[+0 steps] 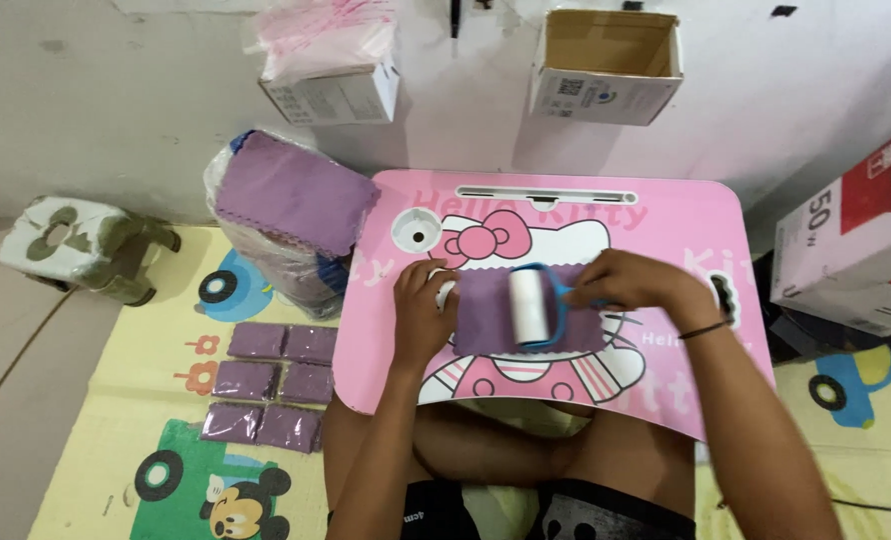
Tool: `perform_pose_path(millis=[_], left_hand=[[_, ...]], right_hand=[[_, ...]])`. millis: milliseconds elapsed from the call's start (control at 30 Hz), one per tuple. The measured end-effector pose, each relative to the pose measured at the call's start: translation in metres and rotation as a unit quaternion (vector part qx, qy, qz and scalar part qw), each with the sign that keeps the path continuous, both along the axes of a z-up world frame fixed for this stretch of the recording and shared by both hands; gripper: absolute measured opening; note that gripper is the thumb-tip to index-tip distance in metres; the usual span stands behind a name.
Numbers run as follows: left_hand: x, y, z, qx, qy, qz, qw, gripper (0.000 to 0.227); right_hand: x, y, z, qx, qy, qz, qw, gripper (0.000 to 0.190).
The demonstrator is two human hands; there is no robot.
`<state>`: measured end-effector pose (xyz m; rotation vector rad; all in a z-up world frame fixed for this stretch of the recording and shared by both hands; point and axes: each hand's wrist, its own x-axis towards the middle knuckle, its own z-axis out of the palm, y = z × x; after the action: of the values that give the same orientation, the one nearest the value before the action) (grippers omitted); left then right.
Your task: Using a lint roller to remove lint and debris from small pieces of purple fabric.
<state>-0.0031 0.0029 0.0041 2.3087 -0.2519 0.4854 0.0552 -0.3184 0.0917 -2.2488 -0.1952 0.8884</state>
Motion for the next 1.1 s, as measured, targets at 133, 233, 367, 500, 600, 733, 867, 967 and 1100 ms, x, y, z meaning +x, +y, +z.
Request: perform_pose_path(millis=[133, 233, 367, 500, 600, 733, 867, 967, 1100], left_hand=[[0.000, -0.001, 0.000, 0.011, 0.021, -0.001, 1.000, 0.025], [-0.004, -0.004, 0.008, -0.011, -0.028, -0.010, 0.999, 0.028], [-0.004, -0.005, 0.008, -0.012, -0.029, -0.008, 0.999, 0.029], [-0.004, -0.005, 0.007, -0.008, -0.026, -0.005, 1.000, 0.028], [-0.002, -0.002, 0.005, 0.016, 0.042, 0.005, 0.999, 0.022], [-0.003, -0.002, 0.007, 0.009, 0.047, 0.006, 0.999, 0.021], [-0.001, 0.001, 0.001, -0.019, 0.050, 0.001, 0.999, 0.026], [-0.002, 0.001, 0.005, -0.028, 0.054, -0.003, 0.998, 0.031], [-0.002, 0.003, 0.009, -0.092, 0.075, -0.007, 0.993, 0.043]], right_hand=[[-0.017, -0.024, 0.062, -0.108, -0.012, -0.007, 0.994, 0.023], [-0.033, -0.018, 0.112, -0.207, 0.026, -0.020, 0.978, 0.042], [-0.046, -0.017, 0.123, -0.343, -0.045, 0.023, 0.938, 0.044], [-0.049, -0.006, 0.101, -0.409, -0.094, 0.088, 0.903, 0.054], [-0.048, 0.014, 0.083, -0.325, -0.107, 0.078, 0.936, 0.052], [-0.049, 0.051, 0.068, -0.287, -0.095, 0.095, 0.949, 0.051], [-0.053, 0.072, 0.075, -0.238, -0.071, 0.078, 0.965, 0.045], [-0.052, 0.079, 0.079, -0.230, -0.069, 0.080, 0.967, 0.043], [-0.045, 0.086, 0.036, -0.183, -0.070, 0.077, 0.978, 0.048]])
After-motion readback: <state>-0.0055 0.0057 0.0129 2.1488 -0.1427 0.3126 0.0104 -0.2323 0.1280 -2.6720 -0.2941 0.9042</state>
